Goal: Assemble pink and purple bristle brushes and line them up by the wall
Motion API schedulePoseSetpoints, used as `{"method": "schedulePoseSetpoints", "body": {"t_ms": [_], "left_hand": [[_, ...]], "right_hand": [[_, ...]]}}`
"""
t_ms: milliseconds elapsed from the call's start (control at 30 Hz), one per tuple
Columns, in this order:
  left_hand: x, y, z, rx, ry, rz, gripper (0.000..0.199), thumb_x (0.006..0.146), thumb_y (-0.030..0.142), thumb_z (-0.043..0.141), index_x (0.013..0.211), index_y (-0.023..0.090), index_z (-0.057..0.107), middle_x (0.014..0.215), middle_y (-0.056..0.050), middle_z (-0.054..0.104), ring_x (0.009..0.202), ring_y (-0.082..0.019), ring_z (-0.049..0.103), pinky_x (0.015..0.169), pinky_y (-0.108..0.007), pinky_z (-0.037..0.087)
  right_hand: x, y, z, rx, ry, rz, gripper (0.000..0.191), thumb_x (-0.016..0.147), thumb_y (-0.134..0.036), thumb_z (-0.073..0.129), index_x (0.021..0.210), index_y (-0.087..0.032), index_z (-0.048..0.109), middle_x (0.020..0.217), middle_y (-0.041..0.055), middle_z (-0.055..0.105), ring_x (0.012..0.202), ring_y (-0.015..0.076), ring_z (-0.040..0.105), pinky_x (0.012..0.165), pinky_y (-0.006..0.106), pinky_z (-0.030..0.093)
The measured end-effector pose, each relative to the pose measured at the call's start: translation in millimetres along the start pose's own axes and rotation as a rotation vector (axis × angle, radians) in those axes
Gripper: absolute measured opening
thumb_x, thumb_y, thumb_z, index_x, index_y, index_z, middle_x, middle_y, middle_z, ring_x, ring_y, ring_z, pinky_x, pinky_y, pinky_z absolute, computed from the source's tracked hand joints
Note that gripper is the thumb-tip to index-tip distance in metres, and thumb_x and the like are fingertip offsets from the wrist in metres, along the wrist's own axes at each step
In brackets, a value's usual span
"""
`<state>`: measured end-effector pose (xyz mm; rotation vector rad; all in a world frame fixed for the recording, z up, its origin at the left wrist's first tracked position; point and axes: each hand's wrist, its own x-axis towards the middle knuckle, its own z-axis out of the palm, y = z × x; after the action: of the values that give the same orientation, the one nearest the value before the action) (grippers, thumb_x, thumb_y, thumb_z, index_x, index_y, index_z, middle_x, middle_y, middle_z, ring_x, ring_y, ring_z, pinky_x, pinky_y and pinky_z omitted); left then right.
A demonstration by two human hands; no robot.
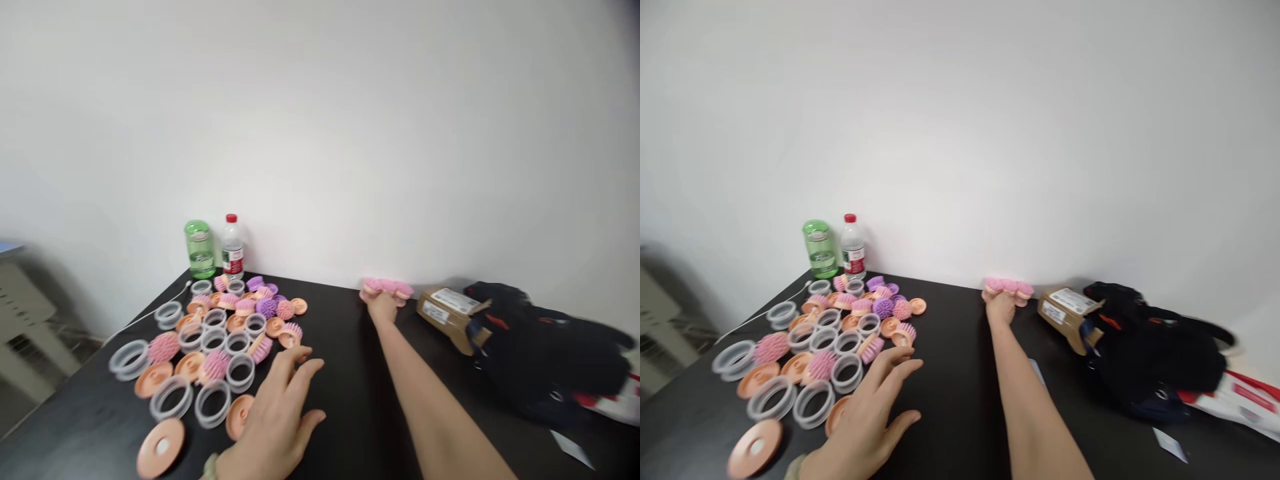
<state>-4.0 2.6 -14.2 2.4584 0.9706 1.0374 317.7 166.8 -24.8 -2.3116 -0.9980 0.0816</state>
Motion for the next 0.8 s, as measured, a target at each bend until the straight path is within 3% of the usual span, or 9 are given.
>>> {"method": "schedulePoseSetpoints", "body": {"t_ms": [133,267,367,467,600,700,800], "left_hand": [[4.5,9.3,-2.4,0.036,-0.148,0.057,0.04,0.081,0.012,0.069,0.117,0.023,0.054,0.122,-0.008,0.06,0.11,-0.025,0.057,0.092,-0.038,0.05],[6.2,7.1,2.5,0.21,-0.314,0.273,0.014,0.089,0.023,0.064,0.101,0.019,0.059,0.096,-0.005,0.066,0.089,-0.021,0.059,0.077,-0.035,0.045],[5.8,5.1,6.9,0.292,-0.384,0.447,0.006,0.092,0.025,0.059,0.092,0.019,0.06,0.083,-0.003,0.064,0.08,-0.019,0.057,0.072,-0.033,0.041],[5.4,3.5,11.8,0.306,-0.39,0.517,0.01,0.093,0.023,0.057,0.083,0.02,0.06,0.073,-0.001,0.061,0.072,-0.018,0.055,0.069,-0.033,0.039],[8.4,2.3,17.6,0.222,-0.303,0.328,0.016,0.091,0.021,0.058,0.076,0.023,0.062,0.066,0.0,0.058,0.063,-0.017,0.051,0.073,-0.033,0.042],[13.4,-0.5,13.6,0.215,-0.223,0.206,0.016,0.091,0.021,0.057,0.077,0.024,0.064,0.071,-0.001,0.061,0.067,-0.018,0.053,0.075,-0.034,0.043],[18.5,-8.6,-3.2,0.267,-0.171,0.111,0.006,0.089,0.02,0.06,0.085,0.023,0.064,0.082,-0.004,0.064,0.079,-0.022,0.057,0.077,-0.037,0.044]], "right_hand": [[-20.5,-15.0,-0.2,0.046,-0.11,-0.064,0.032,0.096,-0.033,0.062,0.123,-0.017,0.059,0.124,0.0095,0.062,0.104,0.0229,0.065,0.088,0.044,0.056],[-76.0,-43.2,3.5,0.169,-0.31,-0.41,0.021,0.092,-0.028,0.063,0.107,-0.014,0.066,0.1,0.0073,0.071,0.093,0.02,0.067,0.085,0.035,0.054],[-129.0,-60.9,2.8,0.236,-0.429,-0.678,0.023,0.087,-0.035,0.065,0.105,-0.021,0.069,0.102,0.0037,0.07,0.094,0.0201,0.066,0.085,0.032,0.051],[-169.2,-67.9,0.0,0.229,-0.504,-0.852,0.04,0.071,-0.028,0.079,0.109,-0.024,0.069,0.11,0.0049,0.067,0.105,0.0263,0.06,0.091,0.037,0.047],[-189.1,-62.2,-2.5,0.209,-0.561,-0.934,0.063,0.06,-0.005,0.077,0.119,-0.027,0.065,0.117,0.0061,0.063,0.106,0.0269,0.058,0.092,0.038,0.046],[-187.4,-52.5,-5.7,0.222,-0.556,-0.916,0.052,0.066,-0.002,0.065,0.113,-0.023,0.066,0.115,0.0077,0.062,0.105,0.0252,0.06,0.091,0.037,0.047],[-184.3,-40.5,-11.5,0.256,-0.543,-0.869,0.034,0.072,-0.009,0.06,0.103,-0.021,0.066,0.108,0.0063,0.064,0.099,0.0237,0.062,0.09,0.037,0.048]]}}
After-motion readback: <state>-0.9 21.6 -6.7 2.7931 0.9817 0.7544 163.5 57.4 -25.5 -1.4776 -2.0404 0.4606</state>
